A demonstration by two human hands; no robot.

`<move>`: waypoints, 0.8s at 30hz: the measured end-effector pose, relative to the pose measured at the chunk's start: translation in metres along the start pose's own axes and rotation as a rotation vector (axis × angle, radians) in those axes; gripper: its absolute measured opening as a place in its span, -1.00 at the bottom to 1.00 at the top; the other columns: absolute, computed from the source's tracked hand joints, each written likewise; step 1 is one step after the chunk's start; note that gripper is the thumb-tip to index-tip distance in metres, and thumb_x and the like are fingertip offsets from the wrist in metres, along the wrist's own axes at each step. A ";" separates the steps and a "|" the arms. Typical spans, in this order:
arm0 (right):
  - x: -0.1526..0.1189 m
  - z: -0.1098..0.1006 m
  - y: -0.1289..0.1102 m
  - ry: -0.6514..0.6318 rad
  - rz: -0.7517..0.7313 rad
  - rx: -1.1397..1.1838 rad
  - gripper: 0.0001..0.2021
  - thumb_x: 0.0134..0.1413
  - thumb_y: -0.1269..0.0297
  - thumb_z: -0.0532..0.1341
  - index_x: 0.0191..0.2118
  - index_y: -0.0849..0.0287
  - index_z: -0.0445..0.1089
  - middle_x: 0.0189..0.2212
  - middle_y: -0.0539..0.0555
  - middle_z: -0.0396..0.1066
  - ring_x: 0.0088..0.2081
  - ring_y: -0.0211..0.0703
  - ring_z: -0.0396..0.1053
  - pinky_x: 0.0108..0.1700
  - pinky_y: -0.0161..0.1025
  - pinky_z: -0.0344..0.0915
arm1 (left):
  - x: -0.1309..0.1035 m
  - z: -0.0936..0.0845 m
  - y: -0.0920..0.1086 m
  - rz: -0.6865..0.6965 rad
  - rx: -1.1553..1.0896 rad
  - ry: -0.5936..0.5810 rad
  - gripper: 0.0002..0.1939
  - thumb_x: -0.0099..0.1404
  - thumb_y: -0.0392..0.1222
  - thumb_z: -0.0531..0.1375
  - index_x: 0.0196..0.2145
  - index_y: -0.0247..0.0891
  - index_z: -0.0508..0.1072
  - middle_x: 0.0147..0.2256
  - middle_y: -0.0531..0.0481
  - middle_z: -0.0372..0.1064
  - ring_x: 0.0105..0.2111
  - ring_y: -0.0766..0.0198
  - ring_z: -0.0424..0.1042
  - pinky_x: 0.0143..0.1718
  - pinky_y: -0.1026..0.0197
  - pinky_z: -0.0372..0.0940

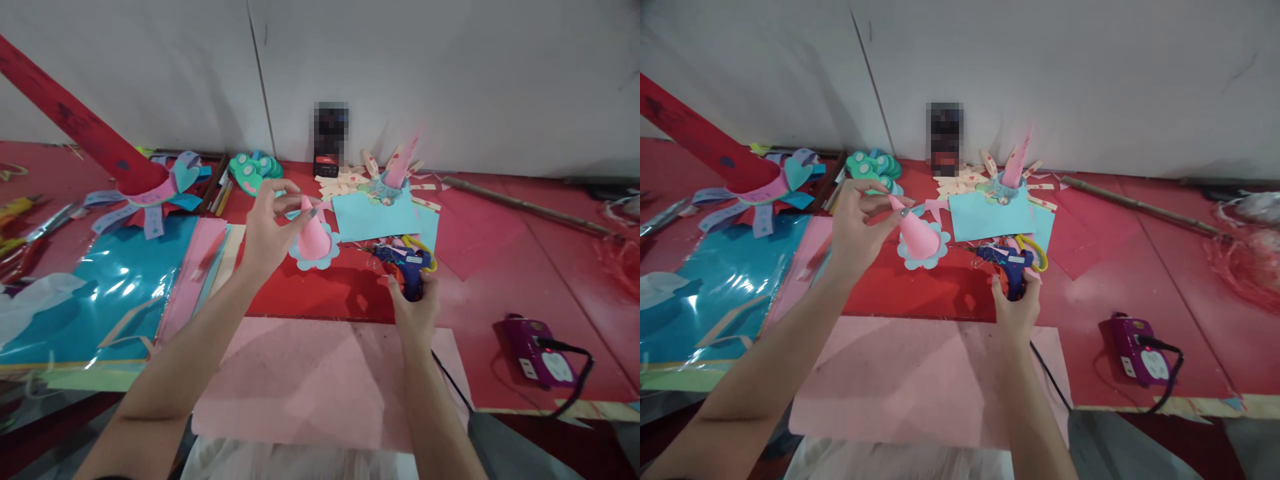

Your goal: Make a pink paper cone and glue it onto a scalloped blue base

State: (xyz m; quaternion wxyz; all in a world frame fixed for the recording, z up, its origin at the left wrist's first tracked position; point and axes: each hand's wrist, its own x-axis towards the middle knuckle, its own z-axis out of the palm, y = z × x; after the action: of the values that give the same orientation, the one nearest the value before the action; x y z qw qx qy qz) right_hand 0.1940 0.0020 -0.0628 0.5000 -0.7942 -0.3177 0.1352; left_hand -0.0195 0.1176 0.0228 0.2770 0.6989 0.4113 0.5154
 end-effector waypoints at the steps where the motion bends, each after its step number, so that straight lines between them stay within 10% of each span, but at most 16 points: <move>1: 0.000 0.000 0.001 -0.002 0.002 -0.003 -0.51 -0.27 -0.03 0.31 -0.21 0.13 0.26 -0.32 0.02 0.31 -0.34 -0.20 0.23 -0.23 -0.20 0.23 | 0.001 -0.004 0.000 0.004 0.005 -0.039 -0.63 0.24 -0.17 0.23 -0.01 -0.14 0.25 -0.27 0.04 0.51 -0.19 0.22 0.54 -0.10 0.10 0.43; 11: 0.000 0.002 0.004 -0.022 -0.036 0.004 -0.55 -0.24 -0.03 0.30 -0.25 0.15 0.27 -0.40 -0.02 0.25 -0.34 -0.19 0.22 -0.20 -0.19 0.21 | -0.011 -0.015 -0.003 -0.041 0.112 -0.381 -0.43 0.29 -0.05 0.18 0.22 -0.07 0.15 -0.08 -0.08 0.49 -0.02 0.12 0.46 -0.08 0.13 0.40; 18: 0.000 0.002 0.004 -0.047 -0.033 -0.028 -0.52 -0.26 -0.04 0.29 -0.23 0.15 0.27 -0.36 0.02 0.30 -0.32 -0.15 0.26 -0.19 -0.17 0.22 | -0.040 -0.023 -0.027 0.296 0.238 0.173 -0.75 0.27 -0.08 0.22 -0.11 -0.14 0.36 -0.18 -0.04 0.44 -0.15 0.23 0.46 -0.12 0.15 0.37; 24: -0.004 0.003 0.000 -0.078 -0.052 -0.047 -0.51 -0.26 -0.05 0.28 -0.21 0.16 0.26 -0.35 0.04 0.32 -0.35 -0.15 0.26 -0.23 -0.17 0.22 | -0.077 -0.026 -0.055 0.623 0.574 -0.436 -0.85 0.36 -0.11 0.13 -0.24 -0.18 0.46 -0.29 0.00 0.53 -0.26 0.27 0.51 -0.18 0.21 0.37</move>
State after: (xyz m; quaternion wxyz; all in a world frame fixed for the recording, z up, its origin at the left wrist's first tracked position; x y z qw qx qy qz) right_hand 0.1898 0.0019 -0.0643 0.4719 -0.7912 -0.3608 0.1455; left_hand -0.0698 0.0786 -0.0519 -0.0151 0.9292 0.2399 0.2808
